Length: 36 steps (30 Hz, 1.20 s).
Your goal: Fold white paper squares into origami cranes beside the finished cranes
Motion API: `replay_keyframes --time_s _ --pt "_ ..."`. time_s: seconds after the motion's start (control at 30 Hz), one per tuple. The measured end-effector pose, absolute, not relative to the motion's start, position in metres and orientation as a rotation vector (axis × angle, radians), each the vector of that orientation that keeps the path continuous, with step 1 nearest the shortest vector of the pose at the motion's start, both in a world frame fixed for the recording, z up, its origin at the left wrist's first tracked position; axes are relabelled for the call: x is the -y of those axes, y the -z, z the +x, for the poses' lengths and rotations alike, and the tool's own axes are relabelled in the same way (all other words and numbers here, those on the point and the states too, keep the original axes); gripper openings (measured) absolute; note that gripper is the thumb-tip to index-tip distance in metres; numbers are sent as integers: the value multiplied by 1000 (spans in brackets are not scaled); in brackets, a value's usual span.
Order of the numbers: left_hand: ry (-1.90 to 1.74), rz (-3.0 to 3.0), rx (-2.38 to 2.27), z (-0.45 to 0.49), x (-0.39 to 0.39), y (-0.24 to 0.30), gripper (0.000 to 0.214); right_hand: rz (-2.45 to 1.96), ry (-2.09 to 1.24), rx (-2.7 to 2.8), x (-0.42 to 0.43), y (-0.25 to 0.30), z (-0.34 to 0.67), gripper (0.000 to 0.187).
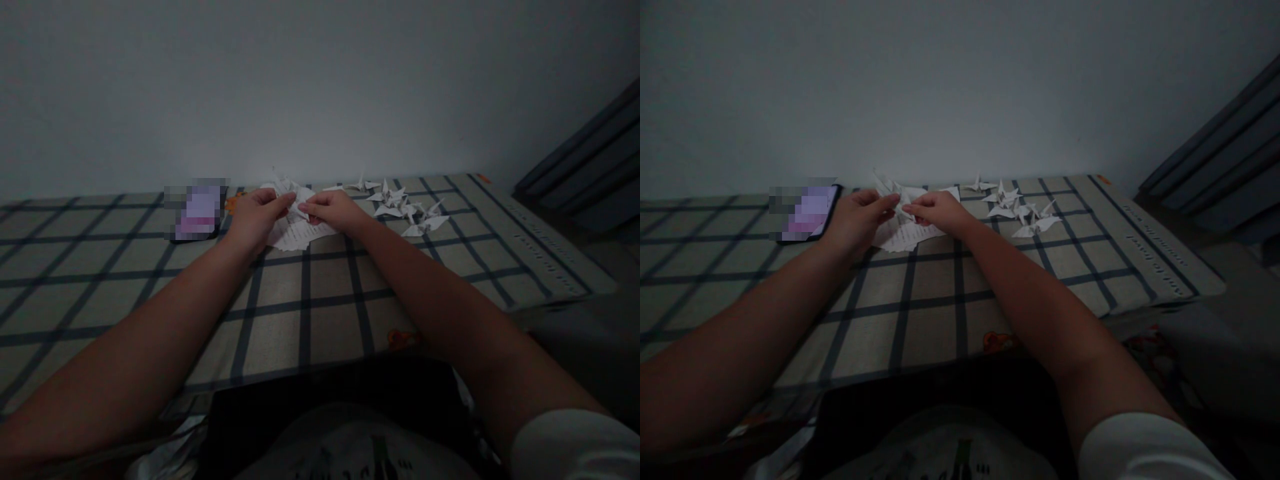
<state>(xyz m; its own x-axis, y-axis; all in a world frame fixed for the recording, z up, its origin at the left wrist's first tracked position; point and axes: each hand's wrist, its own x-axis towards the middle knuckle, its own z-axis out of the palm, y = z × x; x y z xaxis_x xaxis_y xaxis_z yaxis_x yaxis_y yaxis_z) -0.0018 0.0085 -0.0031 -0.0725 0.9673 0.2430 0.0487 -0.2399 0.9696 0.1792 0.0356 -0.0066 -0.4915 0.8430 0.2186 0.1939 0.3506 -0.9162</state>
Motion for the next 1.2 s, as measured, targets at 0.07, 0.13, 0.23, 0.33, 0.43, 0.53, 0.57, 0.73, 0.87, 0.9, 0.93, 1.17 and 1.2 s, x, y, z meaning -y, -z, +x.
replay_keyframes --time_s 0.07,0.13,0.23,0.33,0.43,0.53,0.57,0.73,0.87,0.9,0.93,1.17,1.2 --pt "-1449 1383 -1183 -1 -8 4 21 -925 -1143 1911 -35 6 179 35" --pt "-1481 1387 -1200 1 -8 4 21 -946 -1120 1932 -35 4 179 36" --pt "-1518 1392 -1223 3 -7 5 21 -952 -1051 1981 -33 1 179 37" --pt "-1540 1374 -1184 5 -6 6 20 -962 -946 2024 -32 -2 179 37" --pt "-1570 1340 -1149 4 -8 6 19 -951 -983 1977 -33 0 177 34" --pt "-1597 1316 -1144 1 -11 7 21 -918 -1117 1896 -35 3 177 29" --pt "-1602 1307 -1138 0 -12 7 21 -911 -1141 1880 -35 4 176 28" --pt "-1602 1265 -1107 -2 -15 7 25 -909 -1182 1829 -33 3 177 25" --pt "-1588 1219 -1080 1 -13 6 25 -905 -1182 1825 -30 0 177 21" --pt "-1585 1192 -1070 2 -12 5 24 -901 -1178 1826 -30 0 176 20" --pt "-1580 1163 -1059 3 -11 4 23 -896 -1172 1822 -30 0 176 19" --pt "-1539 1035 -1008 6 -7 -1 18 -910 -1172 1753 -36 4 174 16" --pt "-1524 1013 -1014 6 -8 -1 18 -915 -1179 1739 -36 4 174 16"
